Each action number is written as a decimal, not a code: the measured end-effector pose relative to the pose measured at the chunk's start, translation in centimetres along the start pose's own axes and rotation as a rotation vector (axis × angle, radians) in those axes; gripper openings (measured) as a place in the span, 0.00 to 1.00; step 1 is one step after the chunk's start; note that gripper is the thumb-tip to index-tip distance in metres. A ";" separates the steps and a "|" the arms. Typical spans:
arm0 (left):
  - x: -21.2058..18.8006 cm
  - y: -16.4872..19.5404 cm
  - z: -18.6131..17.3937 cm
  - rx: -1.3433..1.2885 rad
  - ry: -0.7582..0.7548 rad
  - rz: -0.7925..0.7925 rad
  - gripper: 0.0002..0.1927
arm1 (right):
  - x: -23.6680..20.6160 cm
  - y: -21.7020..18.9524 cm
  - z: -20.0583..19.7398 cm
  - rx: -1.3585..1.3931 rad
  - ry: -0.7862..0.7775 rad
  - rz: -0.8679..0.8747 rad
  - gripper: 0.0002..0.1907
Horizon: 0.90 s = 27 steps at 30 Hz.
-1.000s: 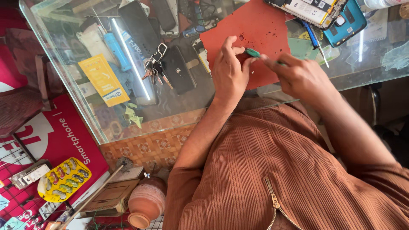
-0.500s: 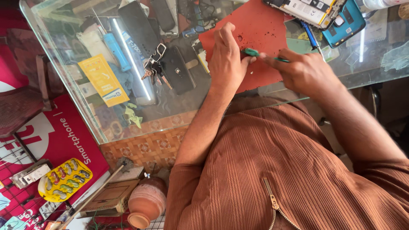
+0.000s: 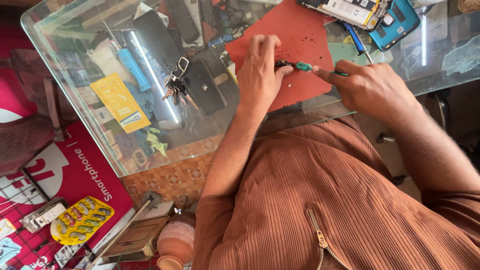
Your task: The person solders a small electronic component, then uses a screwdriver to open a smartphone and install the component. They connect a charging cable to test the phone, which powers on and displays a charging indicator.
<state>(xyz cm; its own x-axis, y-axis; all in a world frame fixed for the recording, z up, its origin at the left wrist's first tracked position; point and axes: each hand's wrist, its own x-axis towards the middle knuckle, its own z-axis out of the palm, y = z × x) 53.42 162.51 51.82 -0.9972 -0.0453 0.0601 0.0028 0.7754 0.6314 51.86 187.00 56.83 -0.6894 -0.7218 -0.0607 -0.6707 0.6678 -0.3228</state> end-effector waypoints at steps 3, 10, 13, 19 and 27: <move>-0.4 -1.0 0.0 0.048 0.033 0.214 0.18 | -0.9 0.1 -0.3 0.094 0.066 0.067 0.32; -0.8 -2.7 0.8 0.088 0.096 0.300 0.04 | -0.4 -1.5 1.3 0.257 0.236 0.168 0.32; -1.0 -2.1 1.0 0.119 0.151 0.184 0.08 | 0.1 -2.3 1.8 0.280 0.240 0.172 0.31; -2.3 -1.0 -0.5 0.131 0.215 0.220 0.07 | 2.4 -4.2 3.8 0.278 0.289 0.141 0.30; -1.8 -1.0 -0.2 0.182 0.177 0.211 0.06 | 3.1 -6.0 5.0 0.144 0.172 0.172 0.34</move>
<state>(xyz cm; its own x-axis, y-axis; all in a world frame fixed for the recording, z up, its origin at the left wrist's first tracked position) 55.26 161.65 51.25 -0.9474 0.0320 0.3185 0.1787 0.8785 0.4431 55.13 179.86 53.85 -0.8342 -0.5505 0.0315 -0.5027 0.7359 -0.4536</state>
